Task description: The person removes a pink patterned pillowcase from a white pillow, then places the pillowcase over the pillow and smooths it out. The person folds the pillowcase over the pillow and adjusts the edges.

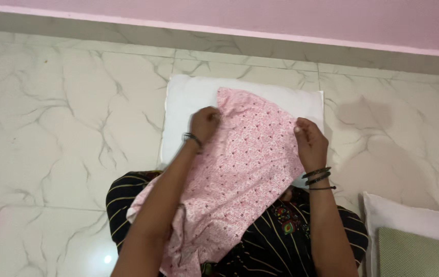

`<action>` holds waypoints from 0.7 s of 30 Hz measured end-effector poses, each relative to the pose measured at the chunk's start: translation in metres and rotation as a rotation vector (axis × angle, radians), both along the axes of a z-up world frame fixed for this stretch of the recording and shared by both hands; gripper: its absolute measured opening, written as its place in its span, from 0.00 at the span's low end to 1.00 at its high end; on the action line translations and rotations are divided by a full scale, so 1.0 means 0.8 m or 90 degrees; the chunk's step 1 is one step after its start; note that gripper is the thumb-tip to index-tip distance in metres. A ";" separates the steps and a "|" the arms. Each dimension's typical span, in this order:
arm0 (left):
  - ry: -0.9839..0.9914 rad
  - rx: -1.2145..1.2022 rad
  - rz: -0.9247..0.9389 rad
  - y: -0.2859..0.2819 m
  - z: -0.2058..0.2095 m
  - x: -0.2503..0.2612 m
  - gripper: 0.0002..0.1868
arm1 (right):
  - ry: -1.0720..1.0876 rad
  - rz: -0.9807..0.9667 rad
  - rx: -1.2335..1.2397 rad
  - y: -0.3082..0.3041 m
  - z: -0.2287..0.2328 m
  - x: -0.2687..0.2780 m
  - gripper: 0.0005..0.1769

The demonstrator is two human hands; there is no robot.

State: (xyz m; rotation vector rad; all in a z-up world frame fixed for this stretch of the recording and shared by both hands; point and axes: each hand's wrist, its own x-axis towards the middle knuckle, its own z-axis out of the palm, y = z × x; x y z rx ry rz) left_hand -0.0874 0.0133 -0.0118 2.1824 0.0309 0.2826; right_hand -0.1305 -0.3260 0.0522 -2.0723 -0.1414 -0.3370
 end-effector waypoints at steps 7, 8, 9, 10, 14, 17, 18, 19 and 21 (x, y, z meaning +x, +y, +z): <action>0.145 0.390 -0.444 -0.214 0.149 -0.092 0.13 | 0.285 0.246 0.304 -0.057 -0.002 -0.001 0.32; 0.042 0.357 -0.438 -0.231 0.165 -0.111 0.12 | 0.317 0.244 0.310 -0.076 -0.010 -0.002 0.28; -0.061 0.324 -0.431 -0.241 0.175 -0.129 0.11 | 0.349 0.242 0.317 -0.090 -0.021 -0.006 0.27; -0.051 0.286 -0.411 -0.241 0.182 -0.133 0.13 | 0.381 0.239 0.323 -0.099 -0.031 -0.005 0.28; 0.048 0.180 -0.364 -0.233 0.194 -0.138 0.18 | 0.156 0.029 0.495 -0.133 -0.019 -0.016 0.09; 0.267 0.239 -0.381 -0.180 0.202 -0.131 0.11 | -0.013 0.080 0.815 -0.148 0.021 -0.029 0.07; 0.253 0.233 -0.372 -0.150 0.206 -0.131 0.09 | -0.022 0.061 0.840 -0.150 0.032 -0.031 0.08; 0.238 0.228 -0.365 -0.120 0.211 -0.131 0.09 | -0.033 0.041 0.864 -0.154 0.040 -0.036 0.09; 0.130 0.235 -0.344 -0.061 0.221 -0.132 0.09 | -0.047 0.040 0.915 -0.158 0.042 -0.038 0.11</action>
